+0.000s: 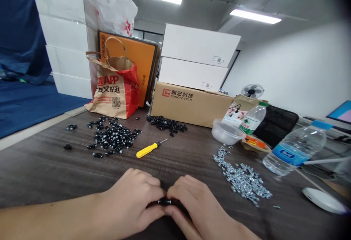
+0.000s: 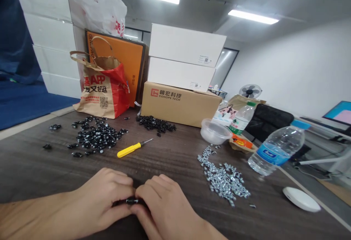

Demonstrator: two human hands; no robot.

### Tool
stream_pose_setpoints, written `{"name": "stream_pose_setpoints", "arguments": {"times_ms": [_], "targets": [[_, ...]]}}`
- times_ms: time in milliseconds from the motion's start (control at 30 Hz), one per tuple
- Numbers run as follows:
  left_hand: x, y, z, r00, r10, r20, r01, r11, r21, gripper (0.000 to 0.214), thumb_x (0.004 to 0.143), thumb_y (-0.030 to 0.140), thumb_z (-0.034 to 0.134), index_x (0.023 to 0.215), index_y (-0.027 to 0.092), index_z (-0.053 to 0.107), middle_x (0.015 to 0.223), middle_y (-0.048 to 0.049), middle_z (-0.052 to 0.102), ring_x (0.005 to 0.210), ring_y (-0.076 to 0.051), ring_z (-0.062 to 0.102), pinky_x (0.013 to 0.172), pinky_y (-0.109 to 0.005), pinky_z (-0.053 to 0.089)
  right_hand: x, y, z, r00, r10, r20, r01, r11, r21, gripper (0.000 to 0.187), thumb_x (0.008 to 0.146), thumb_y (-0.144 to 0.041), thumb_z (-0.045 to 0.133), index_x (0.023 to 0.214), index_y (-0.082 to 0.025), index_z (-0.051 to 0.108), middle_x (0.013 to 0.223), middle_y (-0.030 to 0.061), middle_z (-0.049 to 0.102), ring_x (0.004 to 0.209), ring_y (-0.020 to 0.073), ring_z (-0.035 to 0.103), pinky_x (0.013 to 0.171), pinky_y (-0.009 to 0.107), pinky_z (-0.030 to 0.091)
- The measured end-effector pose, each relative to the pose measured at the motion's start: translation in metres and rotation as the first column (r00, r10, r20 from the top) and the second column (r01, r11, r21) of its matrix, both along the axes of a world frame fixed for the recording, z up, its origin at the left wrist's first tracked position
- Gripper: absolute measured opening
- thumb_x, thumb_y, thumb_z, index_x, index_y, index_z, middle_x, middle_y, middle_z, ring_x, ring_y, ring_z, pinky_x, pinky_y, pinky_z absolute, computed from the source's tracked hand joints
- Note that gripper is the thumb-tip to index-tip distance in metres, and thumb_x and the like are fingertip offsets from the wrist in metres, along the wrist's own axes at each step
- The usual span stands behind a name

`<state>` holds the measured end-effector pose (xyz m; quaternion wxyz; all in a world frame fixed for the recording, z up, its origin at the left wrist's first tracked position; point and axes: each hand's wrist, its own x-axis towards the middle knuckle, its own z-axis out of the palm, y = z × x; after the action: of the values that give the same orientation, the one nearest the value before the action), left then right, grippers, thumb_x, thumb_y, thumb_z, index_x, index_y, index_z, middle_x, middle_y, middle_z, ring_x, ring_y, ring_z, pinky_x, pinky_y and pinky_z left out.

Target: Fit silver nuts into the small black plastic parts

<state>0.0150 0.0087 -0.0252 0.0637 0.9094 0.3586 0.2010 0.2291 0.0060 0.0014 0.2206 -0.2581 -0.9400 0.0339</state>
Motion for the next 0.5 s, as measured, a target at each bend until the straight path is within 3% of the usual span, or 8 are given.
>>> {"name": "stream_pose_setpoints", "arguments": {"times_ms": [267, 500], "targets": [[0.005, -0.005, 0.0, 1.0, 0.003, 0.025, -0.003, 1.0, -0.012, 0.03, 0.092, 0.029, 0.065, 0.065, 0.019, 0.057, 0.065, 0.0035, 0.064, 0.06, -0.014, 0.062, 0.051, -0.031, 0.03, 0.002, 0.007, -0.014, 0.995, 0.095, -0.003, -0.095, 0.994, 0.058, 0.039, 0.108, -0.024, 0.029, 0.077, -0.018, 0.052, 0.073, 0.0023, 0.059, 0.068, 0.0167, 0.048, 0.07, 0.031, 0.04], [-0.002, -0.003, -0.007, 0.998, -0.031, 0.06, 0.034, 0.998, -0.057, 0.025, 0.099, 0.032, 0.058, 0.077, 0.021, 0.066, 0.071, 0.0016, 0.067, 0.065, -0.017, 0.065, 0.057, -0.03, 0.034, 0.005, 0.004, -0.007, 0.999, 0.045, -0.002, -0.045, 0.999, -0.018, 0.015, 0.101, -0.026, 0.046, 0.097, -0.015, 0.057, 0.086, 0.0042, 0.063, 0.075, 0.0172, 0.052, 0.076, 0.031, 0.04]]}}
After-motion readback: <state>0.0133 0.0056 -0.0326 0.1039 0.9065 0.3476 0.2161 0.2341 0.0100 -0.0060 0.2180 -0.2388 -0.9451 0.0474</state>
